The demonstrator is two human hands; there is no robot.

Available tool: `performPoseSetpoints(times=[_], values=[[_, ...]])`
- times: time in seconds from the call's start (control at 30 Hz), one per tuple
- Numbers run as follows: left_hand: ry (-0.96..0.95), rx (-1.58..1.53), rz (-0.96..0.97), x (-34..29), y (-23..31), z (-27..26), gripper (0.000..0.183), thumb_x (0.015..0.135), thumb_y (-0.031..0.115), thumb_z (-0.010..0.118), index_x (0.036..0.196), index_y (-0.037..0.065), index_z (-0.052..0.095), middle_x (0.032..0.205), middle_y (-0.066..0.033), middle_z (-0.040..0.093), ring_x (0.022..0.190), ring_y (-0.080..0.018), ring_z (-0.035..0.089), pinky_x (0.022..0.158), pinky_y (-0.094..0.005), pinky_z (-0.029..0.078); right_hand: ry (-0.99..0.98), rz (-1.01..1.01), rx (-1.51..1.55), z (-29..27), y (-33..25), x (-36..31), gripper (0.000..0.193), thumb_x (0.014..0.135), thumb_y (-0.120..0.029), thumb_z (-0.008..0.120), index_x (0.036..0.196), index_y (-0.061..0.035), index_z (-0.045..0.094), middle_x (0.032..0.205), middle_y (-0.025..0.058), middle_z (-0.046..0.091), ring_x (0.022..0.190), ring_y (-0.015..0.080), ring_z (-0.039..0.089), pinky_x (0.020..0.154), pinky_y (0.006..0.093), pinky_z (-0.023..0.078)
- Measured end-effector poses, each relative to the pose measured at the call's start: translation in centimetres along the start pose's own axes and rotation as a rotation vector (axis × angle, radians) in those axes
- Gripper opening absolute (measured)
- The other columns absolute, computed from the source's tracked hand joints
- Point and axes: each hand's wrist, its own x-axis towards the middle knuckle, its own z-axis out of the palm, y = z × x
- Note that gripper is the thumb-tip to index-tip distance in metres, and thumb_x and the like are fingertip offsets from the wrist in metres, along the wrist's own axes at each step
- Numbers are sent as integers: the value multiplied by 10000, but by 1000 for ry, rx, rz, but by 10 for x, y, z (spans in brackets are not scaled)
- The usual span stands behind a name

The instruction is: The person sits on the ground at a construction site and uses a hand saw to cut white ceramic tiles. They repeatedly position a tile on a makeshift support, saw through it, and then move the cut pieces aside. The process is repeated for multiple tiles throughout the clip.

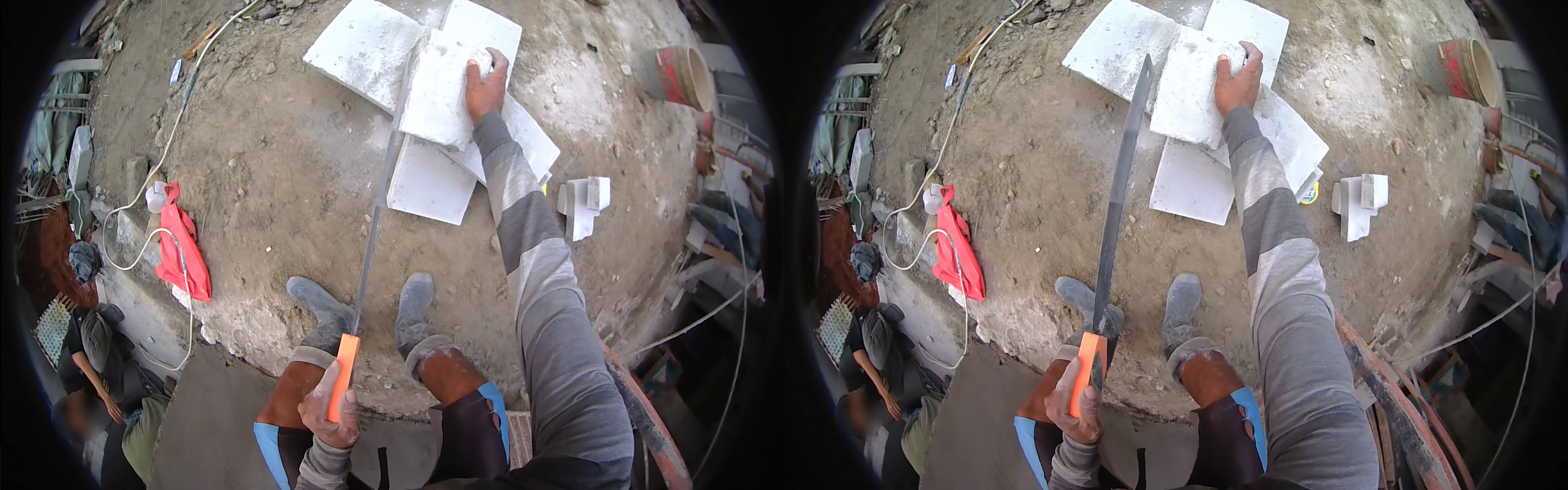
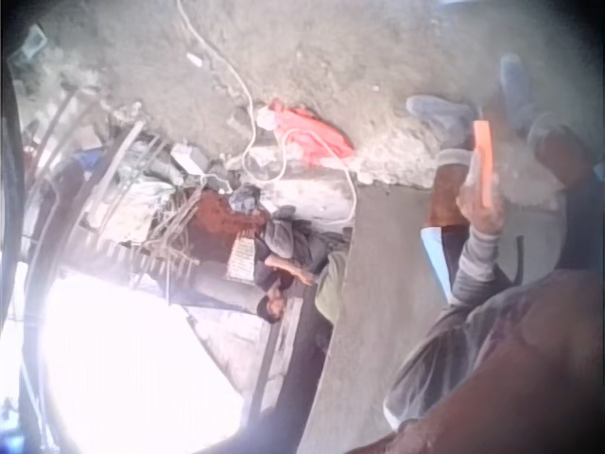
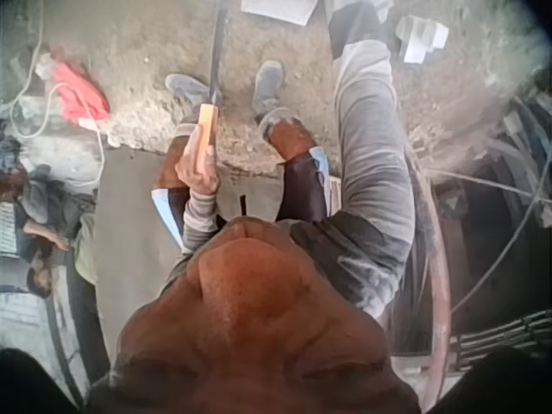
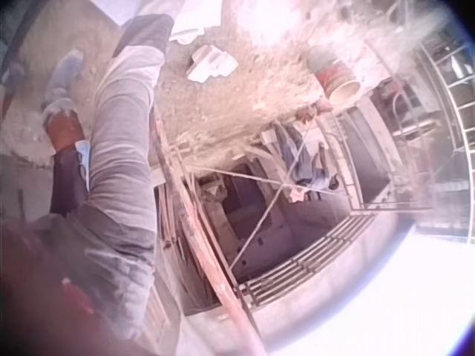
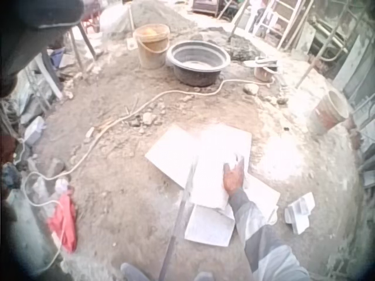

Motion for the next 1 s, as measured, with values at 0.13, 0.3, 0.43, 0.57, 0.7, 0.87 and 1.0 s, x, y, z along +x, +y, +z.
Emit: performPoseSetpoints(times=[0.13, 0.3, 0.43, 0.57, 0.7, 0.87, 1.0], values=[[-63, -36, 11, 17, -4, -14, 440, 910, 187, 687, 1224, -118, 640, 1073, -261, 725, 865, -313, 749, 790, -342, 572, 77, 126, 17, 7, -13, -11, 490, 930, -166, 620, 1378, -75, 443, 1366, 254, 528, 1284, 405, 504, 1107, 445, 383], [-110, -129, 34, 57, -18, 4, 433, 911, 153, 699, 1248, -110, 628, 1095, -260, 722, 892, -324, 747, 805, -345, 569, 45, 150, 165, -3, -11, 1, 407, 968, -136, 547, 1364, -68, 486, 1332, 242, 569, 1263, 374, 530, 1082, 422, 401], [-58, -201, 135, 97, -27, 51, 435, 903, 133, 735, 1278, -59, 631, 1148, -227, 720, 932, -294, 751, 808, -331, 566, 97, 189, 207, 4, 5, -8, 352, 997, -150, 493, 1329, -48, 552, 1298, 211, 604, 1226, 345, 564, 1058, 401, 422], [-47, -192, 215, 129, -32, 92, 399, 915, 122, 725, 1270, -40, 643, 1154, -213, 722, 975, -272, 750, 822, -333, 569, 182, 195, 140, 12, 3, 1, 315, 1008, -189, 494, 1265, -35, 589, 1256, 218, 631, 1161, 374, 600, 999, 420, 459], [-32, -170, 287, 141, -40, 119, 381, 923, 115, 715, 1264, -40, 648, 1155, -212, 722, 985, -276, 747, 837, -341, 572, 185, 235, 108, 12, -4, -2, 293, 1002, -208, 514, 1224, -32, 592, 1207, 238, 645, 1114, 409, 616, 947, 451, 480], [0, -150, 320, 144, -45, 141, 363, 939, 122, 702, 1261, -38, 653, 1153, -214, 723, 1015, -296, 738, 860, -349, 569, 222, 193, 161, 20, 10, 7, 296, 994, -216, 529, 1222, -37, 589, 1154, 238, 645, 1081, 402, 615, 943, 460, 477], [47, -170, 363, 143, -44, 149, 352, 947, 114, 687, 1262, -40, 654, 1146, -222, 722, 1028, -300, 733, 875, -352, 562, 244, 175, 170, 32, 17, 5, 292, 997, -226, 532, 1222, -49, 590, 1161, 229, 639, 1084, 396, 610, 944, 461, 476]])
